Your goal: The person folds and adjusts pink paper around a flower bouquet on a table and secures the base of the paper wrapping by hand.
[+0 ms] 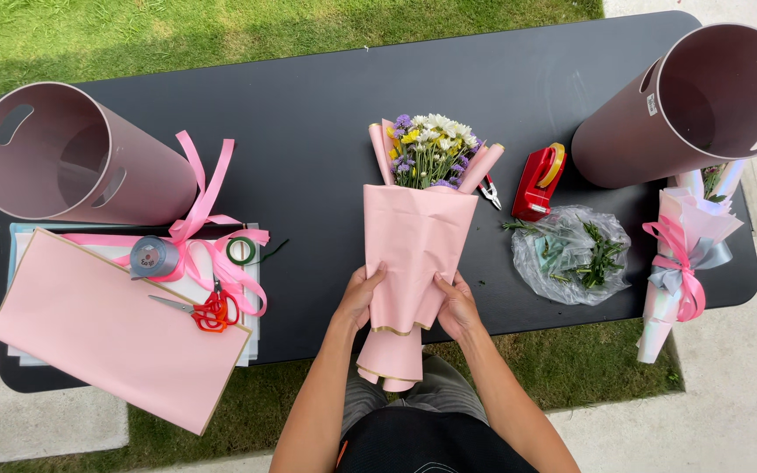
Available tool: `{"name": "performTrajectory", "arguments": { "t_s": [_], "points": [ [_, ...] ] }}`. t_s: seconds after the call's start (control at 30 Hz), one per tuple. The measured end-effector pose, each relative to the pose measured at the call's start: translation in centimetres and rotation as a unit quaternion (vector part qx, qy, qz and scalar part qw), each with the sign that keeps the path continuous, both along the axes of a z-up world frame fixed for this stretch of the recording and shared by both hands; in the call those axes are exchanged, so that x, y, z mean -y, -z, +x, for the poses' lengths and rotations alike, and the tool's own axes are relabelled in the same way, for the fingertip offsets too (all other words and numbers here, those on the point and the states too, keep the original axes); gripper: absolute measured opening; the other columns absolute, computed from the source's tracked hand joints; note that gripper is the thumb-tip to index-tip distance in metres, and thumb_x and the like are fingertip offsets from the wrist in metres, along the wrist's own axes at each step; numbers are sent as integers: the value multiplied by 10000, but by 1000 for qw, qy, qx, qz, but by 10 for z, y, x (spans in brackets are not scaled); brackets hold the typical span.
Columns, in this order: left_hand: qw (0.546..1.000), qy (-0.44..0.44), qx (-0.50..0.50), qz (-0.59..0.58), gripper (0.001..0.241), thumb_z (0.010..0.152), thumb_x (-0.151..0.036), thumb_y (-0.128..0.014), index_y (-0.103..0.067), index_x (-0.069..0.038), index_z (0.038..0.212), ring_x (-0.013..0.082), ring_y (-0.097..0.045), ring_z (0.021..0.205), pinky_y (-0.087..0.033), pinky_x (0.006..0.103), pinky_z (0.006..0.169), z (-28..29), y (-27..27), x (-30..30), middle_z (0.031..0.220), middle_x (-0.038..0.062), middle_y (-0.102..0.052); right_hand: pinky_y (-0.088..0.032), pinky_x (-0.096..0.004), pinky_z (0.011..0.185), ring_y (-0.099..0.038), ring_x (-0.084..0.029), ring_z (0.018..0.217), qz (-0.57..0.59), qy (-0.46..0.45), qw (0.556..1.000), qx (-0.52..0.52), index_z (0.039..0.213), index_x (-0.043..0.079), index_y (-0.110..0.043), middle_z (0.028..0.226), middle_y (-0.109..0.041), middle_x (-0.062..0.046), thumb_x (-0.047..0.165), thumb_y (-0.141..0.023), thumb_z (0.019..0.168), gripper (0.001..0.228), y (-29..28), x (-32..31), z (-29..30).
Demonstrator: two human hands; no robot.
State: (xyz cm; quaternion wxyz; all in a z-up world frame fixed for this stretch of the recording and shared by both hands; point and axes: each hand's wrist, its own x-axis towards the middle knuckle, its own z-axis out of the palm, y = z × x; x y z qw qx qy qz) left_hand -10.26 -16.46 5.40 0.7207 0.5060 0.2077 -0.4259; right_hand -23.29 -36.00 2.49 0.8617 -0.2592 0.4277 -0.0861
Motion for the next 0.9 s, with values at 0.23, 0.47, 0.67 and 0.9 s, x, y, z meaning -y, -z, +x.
{"name": "performTrajectory", "arguments": {
  "t_s": [0.23, 0.47, 0.67, 0.9],
  "points": [
    [990, -5, 117, 77, 401, 1087, -121, -911, -799, -74, 1469, 211, -841, 1038, -709, 390, 949, 18, 60, 12, 1171, 97, -862, -689, -500, 1076, -853, -291, 1201, -59, 45, 994, -86, 1451, 144, -687, 1373, -837, -138, 35, -829, 1126, 371, 41, -7, 7],
    [997, 24, 52, 54, 392, 1176, -143, -808, -752, -34, 1548, 237, -869, 1000, -728, 432, 928, 32, 45, 20, 1202, 135, -892, -682, -482, 1071, -821, -267, 1195, -61, 68, 991, -96, 1521, 136, -665, 1384, -801, -118, 63, -757, 1148, 390, 52, -7, 13],
    [997, 17, 52, 60, 311, 1207, -178, -767, -750, -57, 1493, 209, -848, 977, -728, 404, 905, 36, 80, 26, 1177, 109, -872, -684, -449, 1004, -801, -246, 1091, -72, 80, 987, -119, 1507, 127, -678, 1296, -785, -118, 115, -723, 1194, 317, 74, -11, 17],
    [986, 58, 95, 126, 224, 1262, -155, -617, -702, -58, 1445, 168, -735, 991, -648, 365, 944, 26, 129, 27, 1163, 69, -787, -668, -392, 831, -758, -205, 879, -152, 52, 964, -212, 1429, 86, -770, 1060, -721, -91, 140, -759, 1173, 262, 108, -20, 20]
  ]
}}
